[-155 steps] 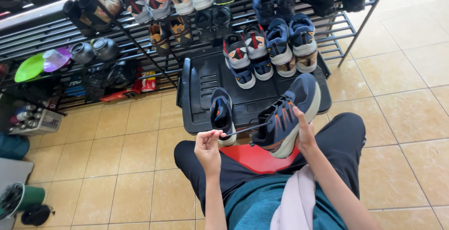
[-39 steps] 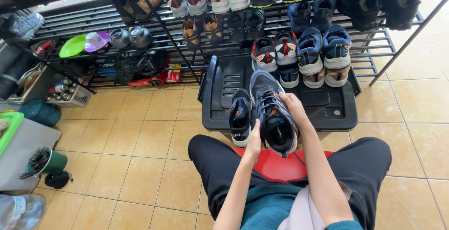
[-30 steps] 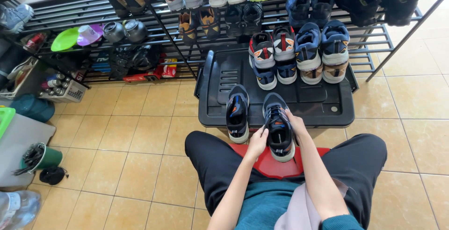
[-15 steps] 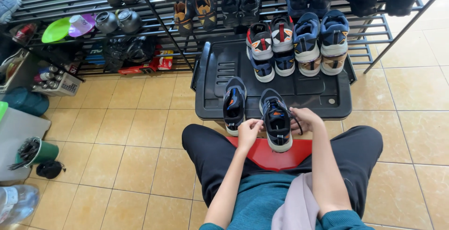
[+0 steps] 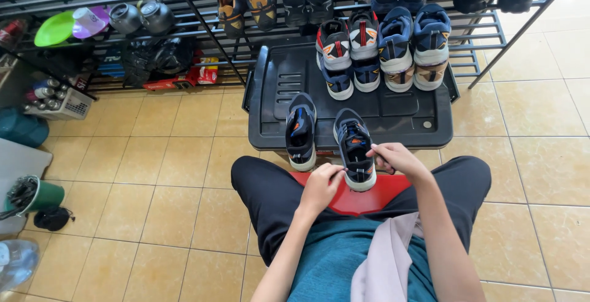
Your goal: A person is lacing a blue sneaker by threading the shoelaces through the eyelets while sitting in front of a shoe rack.
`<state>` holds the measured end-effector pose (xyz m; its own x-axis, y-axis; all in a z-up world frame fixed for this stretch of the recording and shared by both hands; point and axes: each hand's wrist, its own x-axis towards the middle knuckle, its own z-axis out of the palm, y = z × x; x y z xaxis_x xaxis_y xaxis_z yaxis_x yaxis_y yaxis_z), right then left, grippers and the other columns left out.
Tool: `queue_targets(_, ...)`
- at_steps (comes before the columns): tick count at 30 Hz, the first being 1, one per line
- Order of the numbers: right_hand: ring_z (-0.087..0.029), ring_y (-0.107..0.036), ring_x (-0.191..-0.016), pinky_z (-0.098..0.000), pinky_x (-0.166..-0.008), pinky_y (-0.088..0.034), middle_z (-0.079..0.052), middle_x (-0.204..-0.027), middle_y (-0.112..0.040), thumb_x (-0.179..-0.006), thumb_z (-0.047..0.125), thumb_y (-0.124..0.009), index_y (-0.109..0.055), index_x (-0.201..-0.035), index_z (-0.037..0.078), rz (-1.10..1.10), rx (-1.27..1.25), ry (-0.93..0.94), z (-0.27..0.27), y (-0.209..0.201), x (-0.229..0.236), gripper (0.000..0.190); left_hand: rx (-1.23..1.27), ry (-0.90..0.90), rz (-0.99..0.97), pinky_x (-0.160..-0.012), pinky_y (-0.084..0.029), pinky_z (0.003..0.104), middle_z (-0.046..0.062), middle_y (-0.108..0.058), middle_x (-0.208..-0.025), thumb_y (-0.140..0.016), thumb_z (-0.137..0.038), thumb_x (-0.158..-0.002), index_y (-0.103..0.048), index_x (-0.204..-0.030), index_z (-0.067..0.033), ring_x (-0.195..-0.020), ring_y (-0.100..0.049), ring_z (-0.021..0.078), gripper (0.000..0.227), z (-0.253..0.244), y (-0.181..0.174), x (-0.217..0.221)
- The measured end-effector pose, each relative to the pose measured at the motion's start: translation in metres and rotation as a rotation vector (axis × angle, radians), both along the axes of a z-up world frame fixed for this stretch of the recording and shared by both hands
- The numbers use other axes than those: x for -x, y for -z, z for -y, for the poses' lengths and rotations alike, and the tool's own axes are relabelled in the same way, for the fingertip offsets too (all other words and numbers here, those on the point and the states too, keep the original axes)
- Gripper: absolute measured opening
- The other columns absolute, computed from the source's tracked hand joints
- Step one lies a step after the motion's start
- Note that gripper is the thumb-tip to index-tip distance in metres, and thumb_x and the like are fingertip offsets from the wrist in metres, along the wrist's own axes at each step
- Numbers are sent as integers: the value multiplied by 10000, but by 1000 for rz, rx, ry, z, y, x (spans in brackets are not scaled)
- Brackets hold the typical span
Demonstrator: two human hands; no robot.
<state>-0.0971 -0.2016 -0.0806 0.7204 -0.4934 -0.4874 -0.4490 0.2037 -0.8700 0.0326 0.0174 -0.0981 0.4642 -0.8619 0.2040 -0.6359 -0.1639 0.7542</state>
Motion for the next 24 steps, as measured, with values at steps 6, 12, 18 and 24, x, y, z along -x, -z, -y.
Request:
queue_targets(6, -143, -455, -626, -301, -547, -417, -73, -699, -568, -947, 458, -701, -811, -870, 86, -31, 165, -53, -29, -1, -9, 395, 155, 114, 519, -847, -494, 294, -24, -647, -853, -702, -282, -974, -759, -1019, -219, -902, -658, 167, 96, 17, 23, 25)
queue_targets(12, -87, -410, -572, -227, -529, -381, -34, -701, -472, -971, 346, -676, -794, -931, 36, 16, 12, 61, -31, -5, -3, 334, 14, 209, 366, -976, -474, 346, -15, -681, -966, -654, -391, -1001, -774, -991, -244, -1008, -647, 175, 190, -4, -10, 24)
queue_targets(18, -238, -719, -767, -300, -705, -619, -148, -831, -653, -811, 509, -845, -831, -944, 91, -121, 383, 9, -7, 97, -29, 439, -98, -45, -223, -927, -550, 380, 23, -704, -996, -522, -160, -1025, -709, -1138, -236, -1051, -688, 247, 231, 5, 50, -24)
queue_targets(24, -337, -673, -935, -419, -885, -560, -137, -887, -654, -868, 431, -727, -820, -877, 159, -106, 798, -81, -34, 66, -45, 288, -89, -65, -648, -1062, -483, 432, 144, -710, -1236, -463, -20, -1034, -672, -1340, -117, -1220, -627, 286, 383, 25, 97, -45)
